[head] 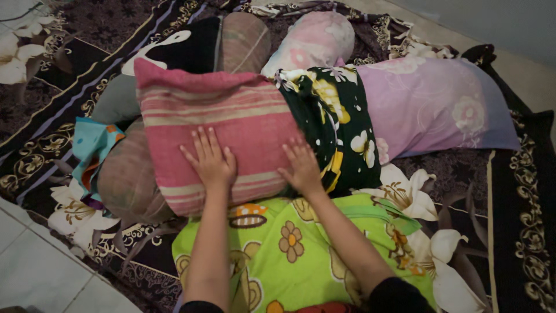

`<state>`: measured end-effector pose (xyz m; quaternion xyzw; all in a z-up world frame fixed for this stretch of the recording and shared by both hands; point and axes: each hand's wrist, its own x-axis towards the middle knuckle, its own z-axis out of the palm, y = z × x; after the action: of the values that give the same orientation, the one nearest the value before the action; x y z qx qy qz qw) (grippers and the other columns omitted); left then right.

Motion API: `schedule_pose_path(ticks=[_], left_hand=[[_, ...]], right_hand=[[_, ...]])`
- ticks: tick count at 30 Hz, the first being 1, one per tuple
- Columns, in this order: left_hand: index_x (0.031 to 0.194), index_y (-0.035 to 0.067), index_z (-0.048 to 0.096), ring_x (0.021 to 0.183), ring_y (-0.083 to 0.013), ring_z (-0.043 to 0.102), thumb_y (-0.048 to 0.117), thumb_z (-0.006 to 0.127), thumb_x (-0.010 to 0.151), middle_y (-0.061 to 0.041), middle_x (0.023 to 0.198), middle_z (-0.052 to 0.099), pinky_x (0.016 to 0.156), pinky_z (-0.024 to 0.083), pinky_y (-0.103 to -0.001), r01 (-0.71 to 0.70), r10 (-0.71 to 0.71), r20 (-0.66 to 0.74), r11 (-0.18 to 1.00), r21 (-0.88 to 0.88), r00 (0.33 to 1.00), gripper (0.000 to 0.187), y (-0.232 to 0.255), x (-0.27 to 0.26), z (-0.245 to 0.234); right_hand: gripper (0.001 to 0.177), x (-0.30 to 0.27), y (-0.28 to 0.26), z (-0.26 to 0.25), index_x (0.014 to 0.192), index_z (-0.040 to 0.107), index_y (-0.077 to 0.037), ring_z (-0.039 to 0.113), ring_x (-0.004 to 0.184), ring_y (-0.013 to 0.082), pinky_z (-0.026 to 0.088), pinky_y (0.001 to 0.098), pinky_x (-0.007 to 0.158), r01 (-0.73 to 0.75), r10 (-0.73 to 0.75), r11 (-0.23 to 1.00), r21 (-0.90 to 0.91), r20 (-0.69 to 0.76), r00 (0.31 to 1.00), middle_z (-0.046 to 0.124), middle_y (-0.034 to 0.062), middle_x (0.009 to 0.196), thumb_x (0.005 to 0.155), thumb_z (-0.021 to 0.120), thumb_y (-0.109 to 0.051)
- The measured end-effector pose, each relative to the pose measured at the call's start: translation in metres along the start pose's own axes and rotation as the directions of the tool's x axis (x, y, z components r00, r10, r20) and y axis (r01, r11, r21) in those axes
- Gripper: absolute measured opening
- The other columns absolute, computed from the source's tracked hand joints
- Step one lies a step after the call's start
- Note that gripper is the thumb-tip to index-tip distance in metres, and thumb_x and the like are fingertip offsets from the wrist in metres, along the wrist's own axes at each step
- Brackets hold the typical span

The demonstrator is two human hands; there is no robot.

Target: The person puts pillowcases on two pillows. First, they insert a pink striped pillow into a dark green pillowcase with yellow floral patterns, then they insert a second pillow into a purple pillowcase with a large pink flower design.

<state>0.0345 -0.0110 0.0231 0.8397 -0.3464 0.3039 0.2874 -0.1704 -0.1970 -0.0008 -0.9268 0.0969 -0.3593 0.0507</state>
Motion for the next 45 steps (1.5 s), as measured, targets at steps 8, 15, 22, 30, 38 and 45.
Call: schedule_pose_path(ticks=[8,15,22,30,38,45], left_hand=[[0.162,0.000,0.034,0.159,-0.0378,0.018,0.035,0.049,0.101,-0.022,0.170,0.028,0.124,-0.002,-0.067,0.043,-0.040,0.136,0.999,-0.018,0.990,0.072,-0.004,0.006,0.005],[0.164,0.000,0.028,0.160,-0.0377,0.013,0.036,0.045,0.102,-0.023,0.171,0.023,0.124,-0.005,-0.066,0.057,-0.056,0.189,0.998,-0.003,0.980,0.073,-0.005,0.002,0.006],[0.162,0.001,0.030,0.160,-0.0349,0.012,0.038,0.044,0.104,-0.020,0.171,0.022,0.124,-0.006,-0.062,0.107,-0.090,0.251,0.993,-0.058,0.964,0.070,-0.001,0.001,-0.009],[0.143,0.002,0.059,0.148,-0.0370,0.046,0.014,0.058,0.104,-0.018,0.152,0.057,0.128,0.021,-0.054,0.073,-0.067,0.029,0.905,-0.418,0.997,0.041,-0.024,-0.041,-0.052],[0.129,-0.004,0.062,0.117,-0.0435,0.054,0.021,0.066,0.097,-0.026,0.124,0.060,0.103,0.041,-0.052,0.388,-0.455,-0.259,0.881,-0.270,0.852,0.041,-0.101,-0.114,-0.074],[0.118,0.001,0.070,0.112,-0.0405,0.057,0.035,0.066,0.103,-0.023,0.115,0.063,0.101,0.044,-0.050,0.561,-0.580,0.037,0.767,-0.310,0.814,0.037,-0.153,-0.154,-0.041]], right_hand=[[0.070,0.008,-0.006,-0.013,0.156,0.043,-0.011,0.030,0.156,0.0363,0.025,0.0537,0.125,-0.072,0.070,0.993,0.091,0.020,0.997,0.035,0.0159,0.166,0.099,0.063,-0.047],[0.044,0.008,-0.012,-0.060,0.140,0.058,-0.008,0.050,0.141,0.0343,0.041,0.0436,0.115,-0.162,0.170,0.886,0.435,0.022,0.985,0.054,0.0158,0.151,0.102,0.066,-0.029],[0.029,-0.025,0.008,-0.074,0.098,0.068,-0.008,0.066,0.068,0.0212,0.051,0.0333,0.064,-0.627,0.554,0.724,0.287,0.300,0.777,0.069,0.0094,0.079,0.100,0.073,-0.037],[0.029,-0.043,-0.002,-0.046,0.089,0.059,-0.008,0.066,0.071,0.0273,0.051,0.0397,0.059,-0.421,0.414,0.895,0.148,0.074,0.907,0.062,0.0070,0.080,0.094,0.074,-0.033],[0.018,-0.013,-0.060,-0.059,0.104,0.065,-0.008,0.066,0.085,0.0323,0.054,0.0435,0.075,-0.035,0.051,0.992,0.123,-0.135,0.990,0.065,0.0110,0.094,0.097,0.073,-0.023],[0.058,0.051,-0.130,-0.014,0.142,0.056,-0.015,0.044,0.145,0.0348,0.027,0.0583,0.118,0.189,-0.186,0.978,0.090,-0.049,0.981,0.044,0.0184,0.155,0.093,0.070,-0.041]])
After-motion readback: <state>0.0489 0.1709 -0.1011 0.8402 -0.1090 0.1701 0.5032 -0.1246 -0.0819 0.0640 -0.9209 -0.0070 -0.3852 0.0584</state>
